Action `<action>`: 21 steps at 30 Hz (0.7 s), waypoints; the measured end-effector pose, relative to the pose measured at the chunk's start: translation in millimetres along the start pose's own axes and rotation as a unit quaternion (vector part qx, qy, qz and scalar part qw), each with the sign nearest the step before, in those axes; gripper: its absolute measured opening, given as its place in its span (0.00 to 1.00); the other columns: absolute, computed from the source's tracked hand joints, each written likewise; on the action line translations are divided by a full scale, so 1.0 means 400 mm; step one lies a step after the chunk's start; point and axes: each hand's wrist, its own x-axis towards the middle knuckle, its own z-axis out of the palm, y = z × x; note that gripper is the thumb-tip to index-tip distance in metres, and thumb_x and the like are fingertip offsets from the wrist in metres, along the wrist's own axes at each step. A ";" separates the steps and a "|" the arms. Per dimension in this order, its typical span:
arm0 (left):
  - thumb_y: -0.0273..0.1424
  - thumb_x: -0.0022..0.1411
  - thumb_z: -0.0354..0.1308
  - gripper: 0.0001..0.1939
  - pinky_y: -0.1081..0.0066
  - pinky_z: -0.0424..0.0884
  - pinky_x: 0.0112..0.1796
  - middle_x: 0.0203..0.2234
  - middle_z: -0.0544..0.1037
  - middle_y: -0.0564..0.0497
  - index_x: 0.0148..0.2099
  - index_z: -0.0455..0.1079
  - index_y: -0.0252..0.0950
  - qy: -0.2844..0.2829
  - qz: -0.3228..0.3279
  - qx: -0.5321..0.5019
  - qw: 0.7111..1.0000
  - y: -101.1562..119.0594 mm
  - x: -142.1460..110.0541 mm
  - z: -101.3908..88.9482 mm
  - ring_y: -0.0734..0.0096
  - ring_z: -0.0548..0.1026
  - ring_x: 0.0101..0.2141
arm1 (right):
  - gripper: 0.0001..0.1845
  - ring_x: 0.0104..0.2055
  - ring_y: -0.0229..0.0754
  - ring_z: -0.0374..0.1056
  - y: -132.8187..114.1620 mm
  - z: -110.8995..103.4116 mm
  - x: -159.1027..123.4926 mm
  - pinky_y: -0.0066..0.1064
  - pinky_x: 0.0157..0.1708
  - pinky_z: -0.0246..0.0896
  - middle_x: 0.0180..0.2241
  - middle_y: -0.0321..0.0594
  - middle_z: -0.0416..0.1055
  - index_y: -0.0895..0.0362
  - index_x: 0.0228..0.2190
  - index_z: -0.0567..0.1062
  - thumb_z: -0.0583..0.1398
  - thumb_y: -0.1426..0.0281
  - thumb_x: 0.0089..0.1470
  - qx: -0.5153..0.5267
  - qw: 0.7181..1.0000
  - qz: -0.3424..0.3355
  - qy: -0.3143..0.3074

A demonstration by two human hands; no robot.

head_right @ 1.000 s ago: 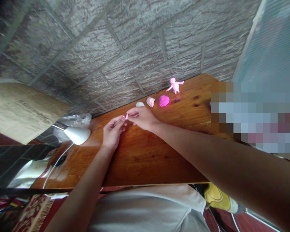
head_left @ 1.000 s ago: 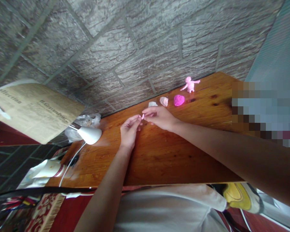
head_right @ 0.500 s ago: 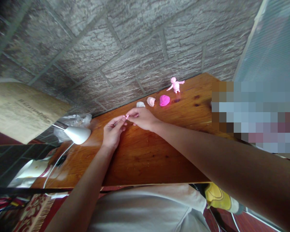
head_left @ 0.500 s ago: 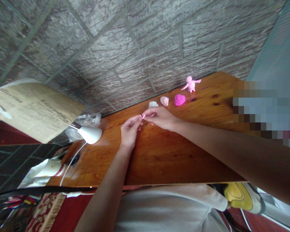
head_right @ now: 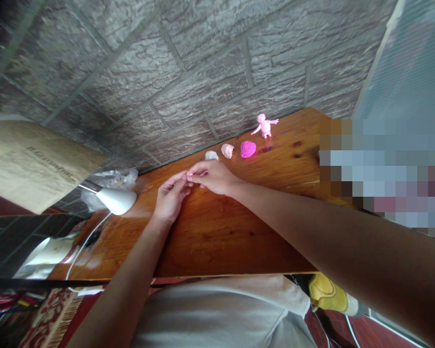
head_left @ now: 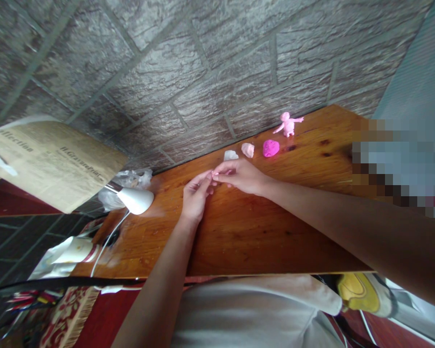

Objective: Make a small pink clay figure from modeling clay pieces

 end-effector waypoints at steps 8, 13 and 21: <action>0.39 0.46 0.74 0.16 0.75 0.65 0.28 0.29 0.80 0.51 0.37 0.81 0.38 0.002 -0.008 0.005 1.000 0.001 0.000 0.001 0.75 0.73 0.29 | 0.06 0.32 0.36 0.72 0.006 0.002 0.002 0.23 0.26 0.65 0.32 0.41 0.80 0.59 0.33 0.80 0.65 0.71 0.51 0.004 1.000 -0.002 0.003; 0.38 0.46 0.74 0.16 0.76 0.65 0.28 0.30 0.80 0.51 0.37 0.81 0.38 0.016 -0.008 -0.003 1.000 0.004 0.001 0.001 0.76 0.73 0.29 | 0.09 0.30 0.35 0.71 0.002 0.005 0.000 0.22 0.23 0.64 0.33 0.41 0.80 0.59 0.34 0.81 0.67 0.67 0.50 -0.001 1.000 0.001 0.031; 0.38 0.43 0.75 0.17 0.76 0.64 0.27 0.32 0.81 0.50 0.36 0.81 0.37 0.022 0.000 -0.001 1.000 0.003 0.000 0.006 0.77 0.72 0.28 | 0.12 0.26 0.34 0.69 -0.004 0.000 0.000 0.24 0.23 0.64 0.31 0.41 0.80 0.61 0.33 0.81 0.68 0.64 0.49 -0.011 0.999 0.015 0.043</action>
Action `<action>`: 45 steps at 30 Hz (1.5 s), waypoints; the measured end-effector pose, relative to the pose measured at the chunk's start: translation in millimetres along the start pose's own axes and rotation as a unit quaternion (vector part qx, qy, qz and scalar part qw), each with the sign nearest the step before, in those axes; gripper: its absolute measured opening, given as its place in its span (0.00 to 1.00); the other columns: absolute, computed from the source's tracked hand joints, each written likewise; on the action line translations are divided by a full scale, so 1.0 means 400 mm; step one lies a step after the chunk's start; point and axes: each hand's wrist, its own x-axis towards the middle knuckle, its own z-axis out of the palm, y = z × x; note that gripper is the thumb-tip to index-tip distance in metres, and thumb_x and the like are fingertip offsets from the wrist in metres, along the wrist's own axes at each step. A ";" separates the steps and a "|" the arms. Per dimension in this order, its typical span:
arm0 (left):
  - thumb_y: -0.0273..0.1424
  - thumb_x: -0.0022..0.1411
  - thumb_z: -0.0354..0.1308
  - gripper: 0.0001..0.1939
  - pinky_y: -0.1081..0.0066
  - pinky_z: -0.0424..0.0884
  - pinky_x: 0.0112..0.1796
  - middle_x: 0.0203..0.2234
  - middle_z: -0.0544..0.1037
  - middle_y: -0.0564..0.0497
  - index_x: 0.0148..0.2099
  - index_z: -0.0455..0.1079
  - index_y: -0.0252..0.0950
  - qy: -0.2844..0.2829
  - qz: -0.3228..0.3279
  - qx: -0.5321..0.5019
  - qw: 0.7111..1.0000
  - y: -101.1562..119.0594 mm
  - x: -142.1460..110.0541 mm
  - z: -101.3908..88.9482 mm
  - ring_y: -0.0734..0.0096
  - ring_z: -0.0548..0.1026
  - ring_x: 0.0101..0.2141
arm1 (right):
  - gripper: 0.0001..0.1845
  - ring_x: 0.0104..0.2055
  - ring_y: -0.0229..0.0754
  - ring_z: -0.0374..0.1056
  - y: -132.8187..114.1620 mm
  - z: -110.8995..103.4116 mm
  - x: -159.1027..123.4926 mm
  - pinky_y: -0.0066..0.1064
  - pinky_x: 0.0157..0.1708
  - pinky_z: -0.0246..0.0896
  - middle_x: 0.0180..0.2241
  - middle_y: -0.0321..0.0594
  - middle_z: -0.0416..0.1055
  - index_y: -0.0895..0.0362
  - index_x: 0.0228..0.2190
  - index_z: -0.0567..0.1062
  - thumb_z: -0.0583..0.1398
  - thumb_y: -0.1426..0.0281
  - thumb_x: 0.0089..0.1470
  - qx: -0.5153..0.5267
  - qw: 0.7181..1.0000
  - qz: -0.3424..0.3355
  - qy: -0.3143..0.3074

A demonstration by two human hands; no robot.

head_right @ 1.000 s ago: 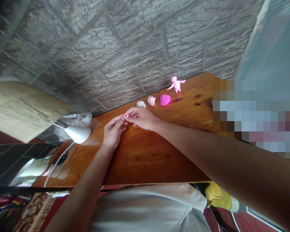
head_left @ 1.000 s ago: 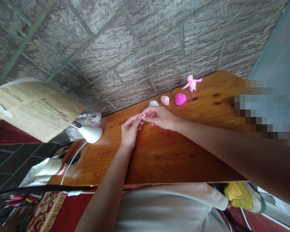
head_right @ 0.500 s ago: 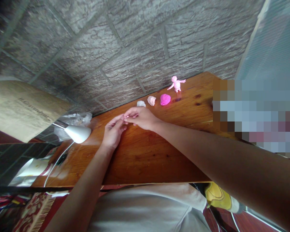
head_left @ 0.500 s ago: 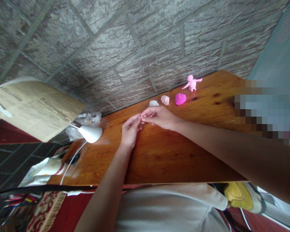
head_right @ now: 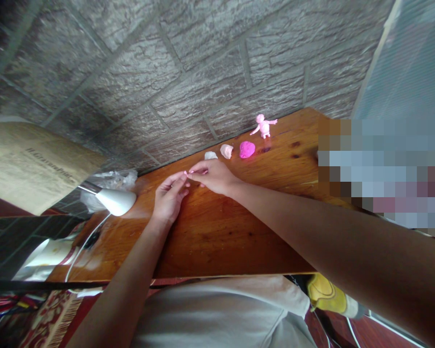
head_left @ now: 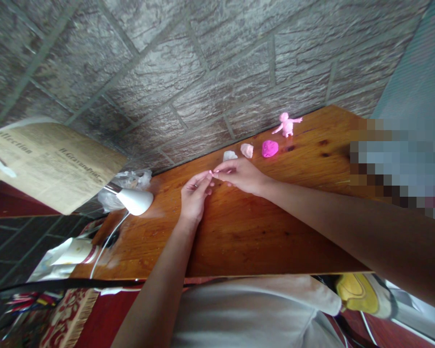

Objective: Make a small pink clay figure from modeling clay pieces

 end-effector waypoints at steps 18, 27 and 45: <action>0.36 0.41 0.77 0.17 0.78 0.64 0.26 0.30 0.82 0.51 0.35 0.82 0.37 -0.004 0.006 -0.020 1.000 -0.003 0.001 0.001 0.78 0.72 0.28 | 0.07 0.24 0.33 0.66 -0.021 0.004 -0.005 0.24 0.22 0.60 0.28 0.39 0.77 0.62 0.32 0.80 0.64 0.70 0.51 0.000 1.000 0.021 0.002; 0.36 0.43 0.76 0.16 0.78 0.64 0.26 0.30 0.82 0.51 0.36 0.82 0.37 -0.009 0.008 -0.014 1.000 -0.005 0.000 -0.001 0.78 0.72 0.28 | 0.07 0.24 0.33 0.66 -0.016 0.002 -0.004 0.24 0.23 0.60 0.26 0.38 0.77 0.60 0.31 0.81 0.64 0.69 0.52 -0.008 1.000 0.015 0.000; 0.36 0.43 0.76 0.17 0.78 0.64 0.26 0.31 0.81 0.51 0.37 0.81 0.37 -0.004 0.001 -0.026 1.000 -0.006 0.003 -0.006 0.78 0.72 0.28 | 0.10 0.25 0.33 0.68 -0.013 0.013 0.002 0.23 0.22 0.62 0.28 0.38 0.77 0.61 0.35 0.79 0.68 0.76 0.47 0.072 0.995 0.062 0.033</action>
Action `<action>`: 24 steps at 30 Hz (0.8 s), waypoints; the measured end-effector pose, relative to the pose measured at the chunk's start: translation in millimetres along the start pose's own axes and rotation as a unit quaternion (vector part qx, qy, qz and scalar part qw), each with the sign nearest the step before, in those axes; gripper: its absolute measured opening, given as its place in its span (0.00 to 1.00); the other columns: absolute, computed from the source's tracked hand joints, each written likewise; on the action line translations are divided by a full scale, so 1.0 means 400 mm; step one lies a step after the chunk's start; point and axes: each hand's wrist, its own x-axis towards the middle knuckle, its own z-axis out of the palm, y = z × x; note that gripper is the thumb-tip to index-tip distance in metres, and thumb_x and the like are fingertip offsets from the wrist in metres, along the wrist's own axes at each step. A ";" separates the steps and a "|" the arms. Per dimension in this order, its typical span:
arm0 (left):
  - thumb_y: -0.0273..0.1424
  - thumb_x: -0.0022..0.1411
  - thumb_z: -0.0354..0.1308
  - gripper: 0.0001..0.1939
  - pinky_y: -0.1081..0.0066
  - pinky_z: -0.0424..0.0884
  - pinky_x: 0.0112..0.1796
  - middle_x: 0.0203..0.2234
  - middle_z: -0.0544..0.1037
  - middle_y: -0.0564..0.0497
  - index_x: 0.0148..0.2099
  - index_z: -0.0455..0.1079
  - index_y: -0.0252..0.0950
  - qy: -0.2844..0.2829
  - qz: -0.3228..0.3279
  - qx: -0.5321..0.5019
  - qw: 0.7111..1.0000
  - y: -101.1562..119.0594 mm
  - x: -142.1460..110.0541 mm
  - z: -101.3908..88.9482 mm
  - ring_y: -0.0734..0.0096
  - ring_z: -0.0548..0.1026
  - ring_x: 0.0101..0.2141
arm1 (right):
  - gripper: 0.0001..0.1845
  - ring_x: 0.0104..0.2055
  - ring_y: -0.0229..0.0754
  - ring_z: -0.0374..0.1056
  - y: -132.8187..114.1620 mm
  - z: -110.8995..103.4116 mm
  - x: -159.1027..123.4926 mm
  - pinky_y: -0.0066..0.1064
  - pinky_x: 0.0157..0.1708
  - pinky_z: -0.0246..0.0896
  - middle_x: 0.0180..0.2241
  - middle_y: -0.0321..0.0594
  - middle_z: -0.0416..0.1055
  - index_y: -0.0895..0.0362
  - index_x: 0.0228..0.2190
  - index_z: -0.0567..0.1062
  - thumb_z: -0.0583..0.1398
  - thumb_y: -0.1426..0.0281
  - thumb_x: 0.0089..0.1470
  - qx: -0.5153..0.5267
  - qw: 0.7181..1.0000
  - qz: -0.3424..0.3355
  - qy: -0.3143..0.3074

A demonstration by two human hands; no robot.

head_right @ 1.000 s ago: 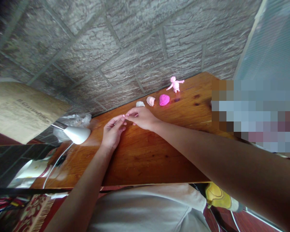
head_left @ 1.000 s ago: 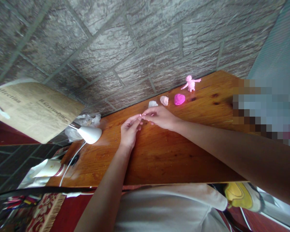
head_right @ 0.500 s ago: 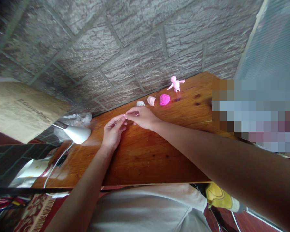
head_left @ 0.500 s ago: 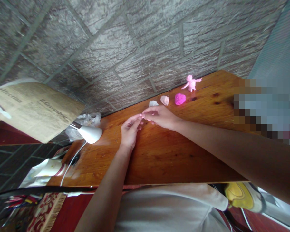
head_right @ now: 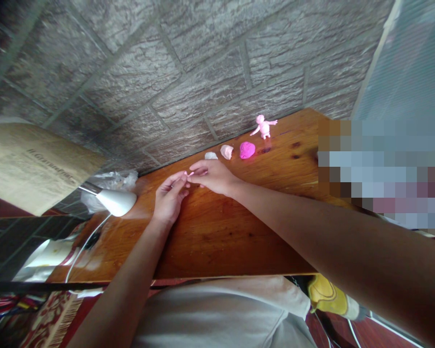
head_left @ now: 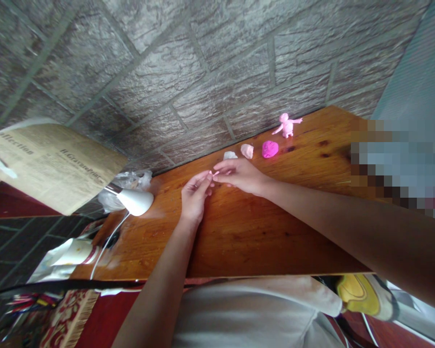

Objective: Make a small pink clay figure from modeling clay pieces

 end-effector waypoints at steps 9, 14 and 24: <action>0.36 0.44 0.76 0.17 0.78 0.65 0.28 0.34 0.81 0.52 0.37 0.80 0.39 -0.047 -0.025 -0.045 0.998 0.009 -0.006 0.006 0.78 0.73 0.30 | 0.15 0.21 0.31 0.65 0.011 -0.005 0.009 0.24 0.22 0.61 0.27 0.36 0.77 0.61 0.38 0.78 0.69 0.76 0.45 0.081 0.997 0.007 -0.011; 0.36 0.45 0.76 0.16 0.78 0.65 0.28 0.32 0.79 0.53 0.37 0.79 0.39 -0.065 -0.015 -0.038 0.997 0.008 -0.008 0.007 0.77 0.72 0.30 | 0.12 0.21 0.31 0.64 -0.005 -0.005 0.004 0.23 0.21 0.57 0.20 0.33 0.72 0.61 0.36 0.79 0.69 0.74 0.47 0.088 0.995 0.043 -0.003; 0.37 0.45 0.75 0.16 0.77 0.64 0.27 0.31 0.78 0.53 0.36 0.77 0.38 -0.068 -0.010 -0.025 0.997 0.009 -0.010 0.008 0.77 0.72 0.29 | 0.12 0.21 0.31 0.62 0.001 -0.010 0.007 0.24 0.21 0.54 0.20 0.33 0.70 0.60 0.35 0.81 0.69 0.71 0.46 0.092 0.995 0.041 -0.015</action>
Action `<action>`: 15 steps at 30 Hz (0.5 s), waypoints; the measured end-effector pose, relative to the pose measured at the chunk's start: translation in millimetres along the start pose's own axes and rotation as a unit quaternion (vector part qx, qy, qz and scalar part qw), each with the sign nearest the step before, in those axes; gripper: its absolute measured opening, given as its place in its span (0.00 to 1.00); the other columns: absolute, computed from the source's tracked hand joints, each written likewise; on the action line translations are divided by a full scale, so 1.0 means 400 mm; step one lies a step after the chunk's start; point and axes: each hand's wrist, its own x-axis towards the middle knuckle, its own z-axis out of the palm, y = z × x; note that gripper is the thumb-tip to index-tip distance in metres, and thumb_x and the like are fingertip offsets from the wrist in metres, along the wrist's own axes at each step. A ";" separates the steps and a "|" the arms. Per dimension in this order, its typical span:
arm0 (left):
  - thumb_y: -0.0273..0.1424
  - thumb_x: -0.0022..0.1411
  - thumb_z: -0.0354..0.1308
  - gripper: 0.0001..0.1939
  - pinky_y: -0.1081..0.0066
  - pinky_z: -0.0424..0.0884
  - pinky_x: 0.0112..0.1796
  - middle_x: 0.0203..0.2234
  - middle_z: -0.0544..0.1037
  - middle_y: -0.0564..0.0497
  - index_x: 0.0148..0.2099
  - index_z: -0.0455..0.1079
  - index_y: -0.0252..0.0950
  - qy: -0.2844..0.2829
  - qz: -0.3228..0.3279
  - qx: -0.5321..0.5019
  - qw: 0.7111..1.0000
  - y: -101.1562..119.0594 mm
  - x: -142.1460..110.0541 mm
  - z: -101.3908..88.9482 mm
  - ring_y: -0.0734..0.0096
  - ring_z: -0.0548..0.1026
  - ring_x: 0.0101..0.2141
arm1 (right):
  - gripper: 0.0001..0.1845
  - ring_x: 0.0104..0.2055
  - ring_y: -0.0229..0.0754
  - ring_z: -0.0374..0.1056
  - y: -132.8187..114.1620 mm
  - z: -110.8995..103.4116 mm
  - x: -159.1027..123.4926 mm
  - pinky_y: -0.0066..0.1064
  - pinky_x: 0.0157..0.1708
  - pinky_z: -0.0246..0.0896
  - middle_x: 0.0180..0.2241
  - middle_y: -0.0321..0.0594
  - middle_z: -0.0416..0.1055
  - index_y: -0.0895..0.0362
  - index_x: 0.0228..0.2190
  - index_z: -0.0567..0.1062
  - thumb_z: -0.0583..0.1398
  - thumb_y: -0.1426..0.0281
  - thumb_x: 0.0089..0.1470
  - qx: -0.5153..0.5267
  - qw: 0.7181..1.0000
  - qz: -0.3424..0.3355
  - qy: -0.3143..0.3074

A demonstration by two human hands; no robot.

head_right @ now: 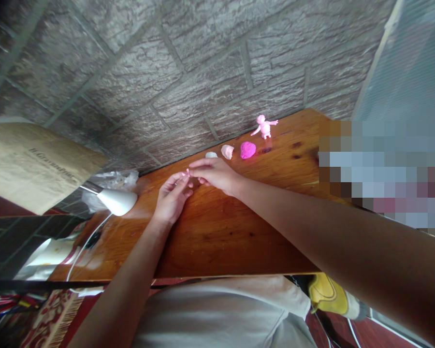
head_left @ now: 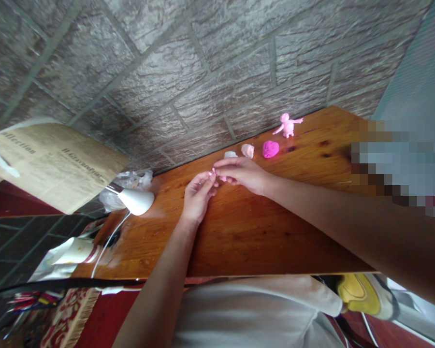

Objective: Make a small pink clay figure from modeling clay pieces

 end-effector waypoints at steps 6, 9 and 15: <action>0.36 0.45 0.76 0.15 0.78 0.63 0.27 0.29 0.77 0.54 0.35 0.77 0.38 -0.006 0.014 0.004 1.000 0.000 -0.002 0.002 0.78 0.71 0.28 | 0.10 0.22 0.30 0.62 0.001 0.002 0.000 0.23 0.22 0.53 0.20 0.33 0.70 0.60 0.34 0.82 0.69 0.71 0.46 0.000 1.000 0.016 -0.008; 0.37 0.46 0.75 0.15 0.78 0.63 0.27 0.27 0.76 0.54 0.35 0.77 0.38 -0.001 0.010 -0.001 1.000 0.001 -0.002 0.002 0.78 0.70 0.28 | 0.08 0.23 0.30 0.63 -0.002 0.004 -0.002 0.22 0.22 0.53 0.22 0.34 0.72 0.59 0.34 0.82 0.68 0.73 0.47 0.009 0.999 0.033 -0.008; 0.39 0.46 0.75 0.16 0.78 0.64 0.28 0.30 0.78 0.53 0.36 0.78 0.38 -0.004 -0.017 -0.015 1.000 0.005 -0.002 0.002 0.77 0.71 0.29 | 0.07 0.23 0.29 0.62 -0.010 0.010 -0.007 0.22 0.23 0.54 0.22 0.34 0.72 0.58 0.32 0.82 0.70 0.74 0.46 0.016 0.999 0.049 0.001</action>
